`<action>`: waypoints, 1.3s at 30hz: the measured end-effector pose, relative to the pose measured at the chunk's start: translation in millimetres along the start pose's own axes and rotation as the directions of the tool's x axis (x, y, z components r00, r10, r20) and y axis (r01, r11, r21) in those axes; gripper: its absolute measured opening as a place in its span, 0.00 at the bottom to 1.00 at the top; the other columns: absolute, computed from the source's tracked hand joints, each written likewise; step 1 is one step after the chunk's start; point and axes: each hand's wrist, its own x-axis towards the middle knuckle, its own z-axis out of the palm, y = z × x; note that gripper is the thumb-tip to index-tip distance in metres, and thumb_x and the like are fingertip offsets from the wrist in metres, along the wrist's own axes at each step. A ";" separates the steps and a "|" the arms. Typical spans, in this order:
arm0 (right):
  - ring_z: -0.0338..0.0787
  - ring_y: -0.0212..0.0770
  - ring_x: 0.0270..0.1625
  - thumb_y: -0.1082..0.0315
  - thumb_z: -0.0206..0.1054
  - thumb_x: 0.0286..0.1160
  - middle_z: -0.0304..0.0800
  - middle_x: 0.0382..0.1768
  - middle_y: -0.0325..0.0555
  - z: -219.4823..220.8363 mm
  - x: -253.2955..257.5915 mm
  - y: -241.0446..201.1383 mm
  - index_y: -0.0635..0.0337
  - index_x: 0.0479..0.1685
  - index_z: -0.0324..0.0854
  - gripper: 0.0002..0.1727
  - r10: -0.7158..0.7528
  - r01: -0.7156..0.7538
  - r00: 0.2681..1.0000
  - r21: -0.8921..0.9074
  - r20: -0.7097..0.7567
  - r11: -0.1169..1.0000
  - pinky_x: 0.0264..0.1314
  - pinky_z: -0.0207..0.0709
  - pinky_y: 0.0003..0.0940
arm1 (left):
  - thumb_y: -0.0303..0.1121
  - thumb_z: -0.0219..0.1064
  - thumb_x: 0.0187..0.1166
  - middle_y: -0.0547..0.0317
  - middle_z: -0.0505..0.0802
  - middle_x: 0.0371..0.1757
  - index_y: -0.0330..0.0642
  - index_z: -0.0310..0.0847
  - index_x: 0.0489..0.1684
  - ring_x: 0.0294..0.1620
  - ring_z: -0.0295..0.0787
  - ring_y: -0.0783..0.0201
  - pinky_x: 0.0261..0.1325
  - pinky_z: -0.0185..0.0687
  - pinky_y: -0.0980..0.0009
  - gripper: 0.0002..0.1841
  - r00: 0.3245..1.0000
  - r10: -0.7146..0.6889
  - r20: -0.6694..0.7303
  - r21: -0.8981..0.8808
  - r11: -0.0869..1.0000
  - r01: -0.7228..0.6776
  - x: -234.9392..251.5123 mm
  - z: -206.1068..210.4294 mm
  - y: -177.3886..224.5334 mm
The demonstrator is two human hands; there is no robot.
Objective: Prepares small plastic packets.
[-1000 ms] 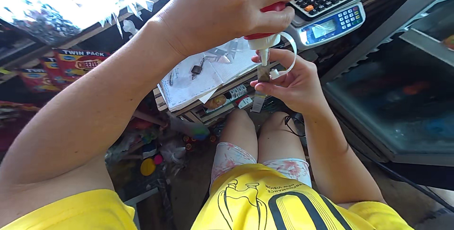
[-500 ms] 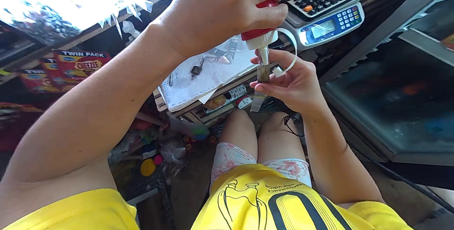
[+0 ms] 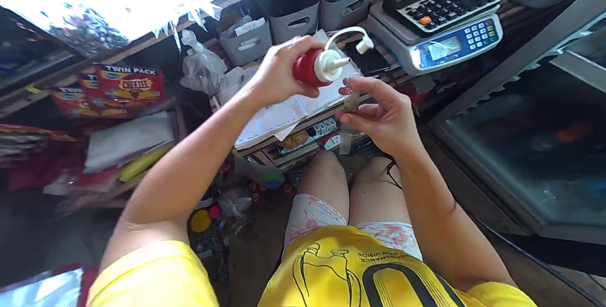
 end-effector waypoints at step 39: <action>0.86 0.38 0.72 0.65 0.81 0.66 0.83 0.71 0.50 -14.6 -17.1 42.4 0.65 0.85 0.58 0.47 -0.017 0.000 0.996 -0.191 -0.089 0.982 0.75 0.81 0.35 | 0.35 0.80 0.70 0.59 0.89 0.59 0.45 0.96 0.32 0.67 0.75 0.62 0.71 0.67 0.65 0.05 0.859 -0.285 -0.424 -0.396 0.912 0.107 1.9 103.7 34.4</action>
